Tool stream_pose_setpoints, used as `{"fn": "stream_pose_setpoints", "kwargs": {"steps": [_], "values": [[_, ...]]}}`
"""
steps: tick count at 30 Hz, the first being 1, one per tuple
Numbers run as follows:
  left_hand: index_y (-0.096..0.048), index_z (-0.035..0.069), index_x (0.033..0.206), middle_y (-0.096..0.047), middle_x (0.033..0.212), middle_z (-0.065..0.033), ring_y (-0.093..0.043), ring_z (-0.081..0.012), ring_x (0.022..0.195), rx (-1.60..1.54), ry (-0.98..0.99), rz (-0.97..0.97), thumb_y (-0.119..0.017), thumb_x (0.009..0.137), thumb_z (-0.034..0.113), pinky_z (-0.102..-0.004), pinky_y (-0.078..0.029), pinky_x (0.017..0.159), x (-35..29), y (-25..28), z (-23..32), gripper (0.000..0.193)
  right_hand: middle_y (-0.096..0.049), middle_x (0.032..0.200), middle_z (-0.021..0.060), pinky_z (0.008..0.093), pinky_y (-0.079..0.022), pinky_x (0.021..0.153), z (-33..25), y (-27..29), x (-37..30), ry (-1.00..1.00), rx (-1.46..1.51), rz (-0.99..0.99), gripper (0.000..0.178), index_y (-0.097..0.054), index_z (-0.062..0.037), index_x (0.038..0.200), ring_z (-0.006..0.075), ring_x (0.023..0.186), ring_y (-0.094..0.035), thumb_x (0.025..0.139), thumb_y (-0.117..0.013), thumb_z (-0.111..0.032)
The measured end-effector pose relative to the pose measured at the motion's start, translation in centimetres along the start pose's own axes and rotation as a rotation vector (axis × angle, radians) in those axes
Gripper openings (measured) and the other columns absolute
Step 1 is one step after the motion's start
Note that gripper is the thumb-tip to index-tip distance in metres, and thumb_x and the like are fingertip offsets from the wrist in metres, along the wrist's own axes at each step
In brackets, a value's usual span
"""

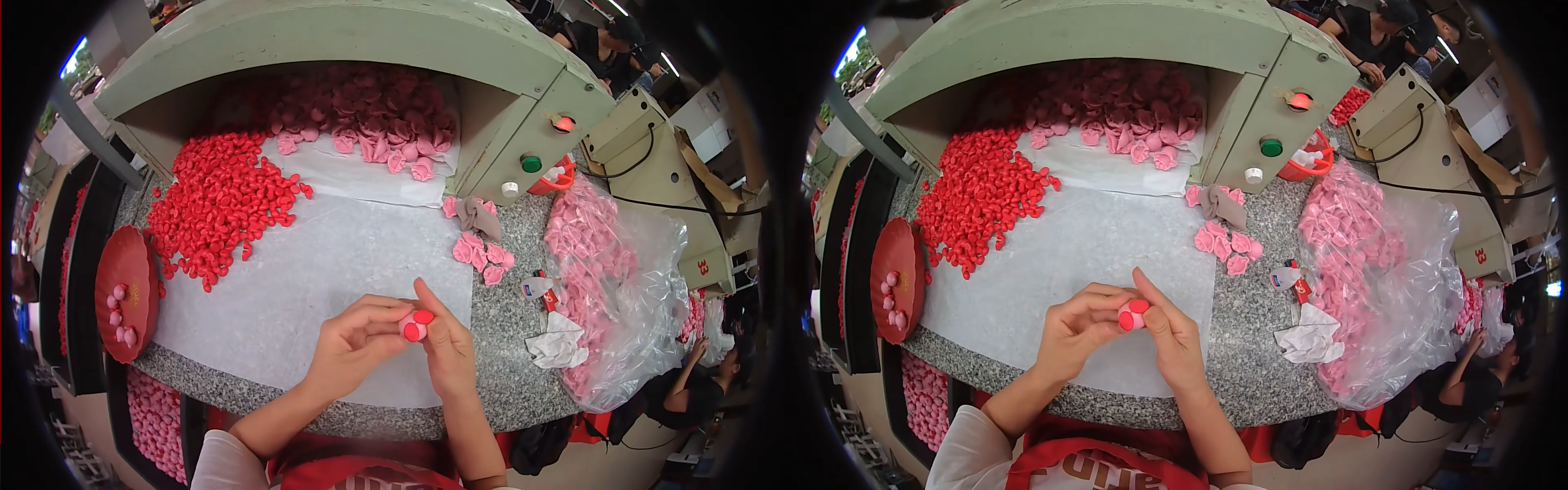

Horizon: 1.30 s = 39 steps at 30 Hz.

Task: Assembling small pink plastic toy components using an applicator bottle at a factory workbench.

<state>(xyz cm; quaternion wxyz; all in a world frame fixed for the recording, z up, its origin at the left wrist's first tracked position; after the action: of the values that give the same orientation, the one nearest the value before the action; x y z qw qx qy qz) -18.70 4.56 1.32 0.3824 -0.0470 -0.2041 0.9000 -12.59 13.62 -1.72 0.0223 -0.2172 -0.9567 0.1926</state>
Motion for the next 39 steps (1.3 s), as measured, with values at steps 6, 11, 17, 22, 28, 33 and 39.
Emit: {"fn": "stream_pose_setpoints", "kwargs": {"steps": [6, 11, 17, 22, 28, 33, 39], "values": [[-0.050, -0.002, 0.110, -0.055, 0.103, -0.0124, -0.055, -0.0181, 0.094, -0.285, 0.263, -0.034, -0.055, 0.079, 0.003, -0.0301, -0.047, 0.081, 0.1, 0.5, -1.8, 0.031, -0.054, 0.105, 0.0116, 0.0280, -0.042, 0.081, -1.9, -0.9, 0.3, 0.107, -0.055, -0.021, 0.055, -0.026, -0.0050, 0.132, 0.0150, 0.090, -0.054, 0.084, -0.053, -0.014], [-0.045, -0.006, 0.114, -0.055, 0.104, -0.0177, -0.055, -0.0243, 0.097, -0.465, 0.427, -0.020, -0.055, 0.079, 0.006, -0.0306, -0.046, 0.083, 0.0, -0.3, -3.9, 0.038, -0.056, 0.100, 0.0093, 0.0239, -0.044, 0.071, -1.6, 1.0, -0.5, 0.100, -0.247, 0.092, 0.050, -0.037, -0.0050, 0.125, 0.0095, 0.078, -0.056, 0.080, -0.058, -0.010], [-0.045, -0.009, 0.111, -0.051, 0.106, -0.0235, -0.054, -0.0329, 0.097, -0.878, 0.580, -0.089, -0.055, 0.078, 0.005, -0.0358, -0.046, 0.084, -1.0, -0.4, -4.4, 0.037, -0.056, 0.096, 0.0067, 0.0224, -0.043, 0.067, -5.7, 6.8, -2.0, 0.204, -0.613, 0.346, 0.031, -0.052, -0.0037, 0.108, 0.0098, 0.074, -0.055, 0.079, -0.058, -0.009], [-0.047, -0.007, 0.110, -0.051, 0.108, -0.0208, -0.055, -0.0307, 0.096, -0.822, 0.558, -0.167, -0.055, 0.077, 0.003, -0.0374, -0.047, 0.083, -1.2, -2.2, -4.9, 0.035, -0.057, 0.082, 0.0102, 0.0308, -0.045, 0.066, -11.5, 6.7, 3.2, 0.616, -1.349, 0.591, 0.021, -0.058, -0.0030, 0.092, 0.0243, 0.074, -0.057, 0.074, -0.061, -0.014], [-0.050, -0.005, 0.107, -0.054, 0.105, -0.0163, -0.055, -0.0239, 0.095, -0.303, 0.304, -0.163, -0.060, 0.071, -0.004, -0.0355, -0.048, 0.081, 0.0, -1.4, -2.7, 0.037, -0.056, 0.072, 0.0110, 0.0340, -0.044, 0.060, -10.6, 8.4, 9.1, 0.552, -1.512, 0.573, 0.016, -0.060, -0.0009, 0.082, 0.0266, 0.064, -0.055, 0.073, -0.061, -0.014], [-0.051, -0.005, 0.105, -0.058, 0.099, -0.0140, -0.057, -0.0205, 0.091, -0.186, 0.313, -0.057, -0.062, 0.067, -0.007, -0.0345, -0.049, 0.080, -0.4, 0.4, -2.4, 0.040, -0.053, 0.068, 0.0016, 0.0245, -0.039, 0.053, -10.2, 4.4, 2.7, 0.268, -0.578, 0.289, 0.007, -0.060, 0.0014, 0.078, 0.0097, 0.060, -0.049, 0.071, -0.060, -0.002], [-0.053, -0.005, 0.103, -0.059, 0.096, -0.0110, -0.057, -0.0164, 0.090, -0.268, 0.316, -0.252, -0.063, 0.070, -0.005, -0.0282, -0.048, 0.078, -0.6, -0.9, -2.4, 0.034, -0.050, 0.066, 0.0021, 0.0238, -0.035, 0.049, -7.7, -2.1, 0.2, 0.158, -0.689, -0.072, 0.005, -0.061, 0.0014, 0.074, 0.0095, 0.057, -0.045, 0.070, -0.063, -0.002]]}}
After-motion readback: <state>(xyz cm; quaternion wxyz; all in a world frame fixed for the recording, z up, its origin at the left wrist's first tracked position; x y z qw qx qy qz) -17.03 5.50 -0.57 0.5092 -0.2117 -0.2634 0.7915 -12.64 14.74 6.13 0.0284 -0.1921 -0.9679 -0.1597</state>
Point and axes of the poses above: each hand's wrist, its own x-axis towards the middle knuckle, its own y-axis out of the back of the hand, z = x × y, the point moved 9 cm from there along x, towards the middle knuckle
